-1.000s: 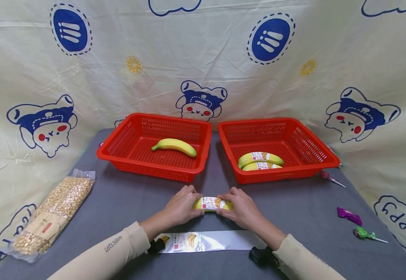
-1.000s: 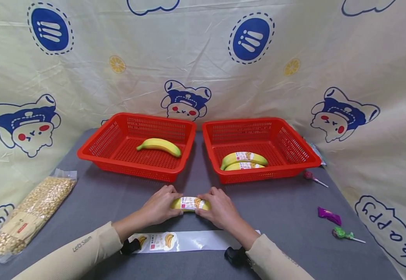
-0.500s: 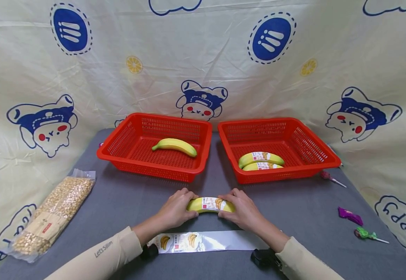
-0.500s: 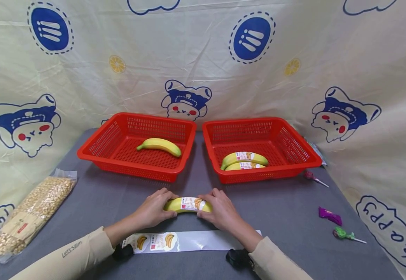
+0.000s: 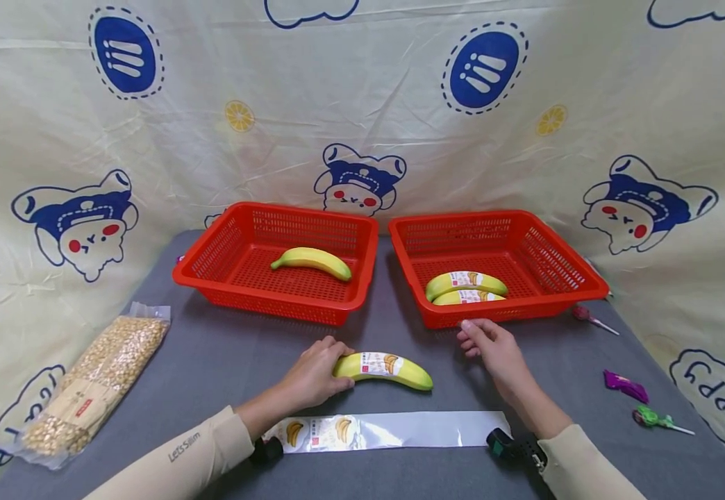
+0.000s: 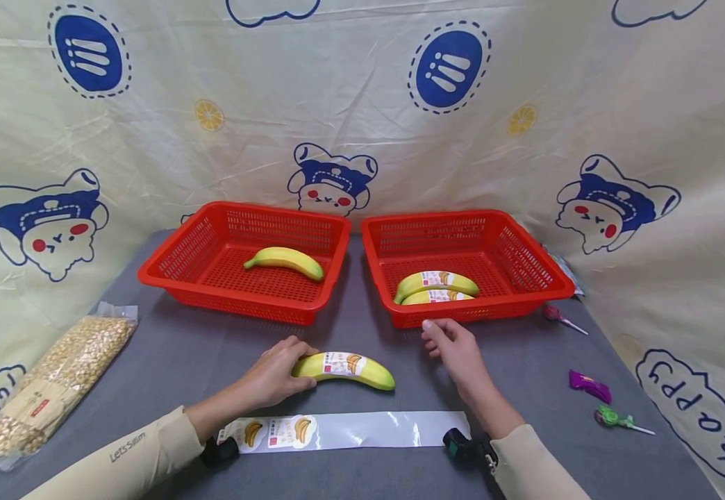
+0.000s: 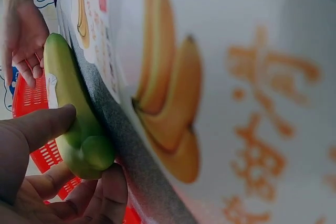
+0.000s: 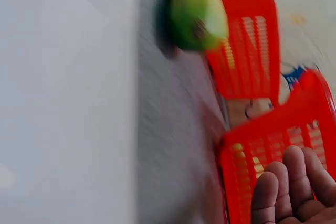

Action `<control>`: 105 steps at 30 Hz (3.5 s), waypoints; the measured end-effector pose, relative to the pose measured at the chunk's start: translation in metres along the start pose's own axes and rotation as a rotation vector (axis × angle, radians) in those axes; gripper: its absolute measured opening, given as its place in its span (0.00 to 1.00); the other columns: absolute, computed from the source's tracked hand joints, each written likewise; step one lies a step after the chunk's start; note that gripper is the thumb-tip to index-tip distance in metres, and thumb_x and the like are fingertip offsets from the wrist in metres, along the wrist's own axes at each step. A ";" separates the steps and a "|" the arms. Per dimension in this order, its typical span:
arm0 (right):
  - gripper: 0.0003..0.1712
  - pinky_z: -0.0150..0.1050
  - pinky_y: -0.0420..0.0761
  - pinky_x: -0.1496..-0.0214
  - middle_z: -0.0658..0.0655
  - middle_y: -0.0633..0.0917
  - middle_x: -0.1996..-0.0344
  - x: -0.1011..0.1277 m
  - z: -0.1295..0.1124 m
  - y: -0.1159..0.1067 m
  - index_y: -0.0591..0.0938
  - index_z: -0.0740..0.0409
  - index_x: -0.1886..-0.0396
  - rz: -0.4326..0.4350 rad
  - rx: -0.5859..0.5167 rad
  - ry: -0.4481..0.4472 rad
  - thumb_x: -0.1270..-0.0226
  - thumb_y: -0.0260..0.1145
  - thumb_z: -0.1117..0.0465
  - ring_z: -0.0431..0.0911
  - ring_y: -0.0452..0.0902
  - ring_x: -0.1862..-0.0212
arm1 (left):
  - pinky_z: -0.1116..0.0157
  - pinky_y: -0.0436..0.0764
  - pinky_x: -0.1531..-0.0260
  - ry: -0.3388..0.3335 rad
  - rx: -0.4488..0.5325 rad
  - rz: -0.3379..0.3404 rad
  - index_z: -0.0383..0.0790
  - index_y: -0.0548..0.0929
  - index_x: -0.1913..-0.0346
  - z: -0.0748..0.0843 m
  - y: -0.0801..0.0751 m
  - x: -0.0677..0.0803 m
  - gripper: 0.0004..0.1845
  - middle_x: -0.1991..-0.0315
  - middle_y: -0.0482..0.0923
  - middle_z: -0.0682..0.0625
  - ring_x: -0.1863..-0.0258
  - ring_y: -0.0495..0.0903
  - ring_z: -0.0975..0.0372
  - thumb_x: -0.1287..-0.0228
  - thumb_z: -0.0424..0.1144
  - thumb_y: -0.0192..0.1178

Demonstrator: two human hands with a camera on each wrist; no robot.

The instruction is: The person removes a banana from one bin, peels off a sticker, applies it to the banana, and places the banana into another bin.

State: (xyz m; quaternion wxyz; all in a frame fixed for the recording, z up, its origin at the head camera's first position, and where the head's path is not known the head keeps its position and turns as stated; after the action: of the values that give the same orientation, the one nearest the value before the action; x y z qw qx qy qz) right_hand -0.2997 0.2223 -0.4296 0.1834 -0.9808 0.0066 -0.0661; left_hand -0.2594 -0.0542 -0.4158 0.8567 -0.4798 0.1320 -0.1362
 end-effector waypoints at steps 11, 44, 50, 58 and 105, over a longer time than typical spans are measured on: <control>0.18 0.28 0.79 0.63 0.44 0.83 0.76 -0.014 0.009 -0.044 0.75 0.51 0.65 0.148 -0.473 0.054 0.37 0.60 0.41 0.38 0.77 0.72 | 0.64 0.68 0.64 -0.008 -0.005 -0.010 0.40 0.80 0.49 0.000 0.003 0.000 0.24 0.60 0.76 0.50 0.63 0.70 0.61 0.51 0.41 0.70; 0.17 0.29 0.78 0.63 0.46 0.81 0.77 -0.021 0.009 -0.045 0.76 0.52 0.66 0.143 -0.546 0.036 0.40 0.64 0.44 0.39 0.74 0.71 | 0.67 0.74 0.53 0.030 0.095 0.069 0.44 0.73 0.38 0.126 -0.044 -0.130 0.28 0.48 0.76 0.50 0.55 0.71 0.63 0.41 0.42 0.64; 0.15 0.28 0.78 0.64 0.45 0.82 0.78 -0.021 0.012 -0.048 0.76 0.52 0.68 0.176 -0.514 0.038 0.37 0.62 0.45 0.38 0.75 0.72 | 0.67 0.74 0.51 -0.026 0.054 0.116 0.45 0.75 0.40 0.131 -0.028 -0.160 0.26 0.49 0.79 0.52 0.56 0.74 0.64 0.42 0.45 0.65; 0.16 0.28 0.78 0.64 0.46 0.83 0.77 -0.021 0.013 -0.049 0.77 0.51 0.69 0.167 -0.517 0.016 0.40 0.64 0.44 0.38 0.75 0.72 | 0.70 0.75 0.55 -0.057 -0.124 0.092 0.45 0.79 0.49 0.130 -0.002 -0.184 0.19 0.57 0.81 0.53 0.62 0.75 0.64 0.43 0.47 0.65; 0.14 0.35 0.78 0.60 0.55 0.79 0.69 0.035 -0.062 0.050 0.77 0.59 0.56 0.013 -0.062 -0.252 0.35 0.62 0.55 0.45 0.75 0.66 | 0.59 0.73 0.43 -0.015 0.139 0.281 0.44 0.77 0.44 0.049 -0.130 -0.156 0.18 0.46 0.76 0.47 0.46 0.72 0.57 0.36 0.42 0.57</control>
State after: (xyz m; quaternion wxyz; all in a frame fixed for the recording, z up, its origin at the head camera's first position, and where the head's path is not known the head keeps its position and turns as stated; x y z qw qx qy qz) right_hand -0.2729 0.1527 -0.3862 0.1528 -0.9864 -0.0079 0.0593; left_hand -0.4003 -0.0249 -0.2649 0.8994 -0.3972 0.1817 -0.0200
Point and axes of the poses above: each hand's wrist, its own x-axis away from the middle knuckle, its own y-axis out of the palm, z = x × y, the point moved 10 cm from there along -x, towards the middle knuckle
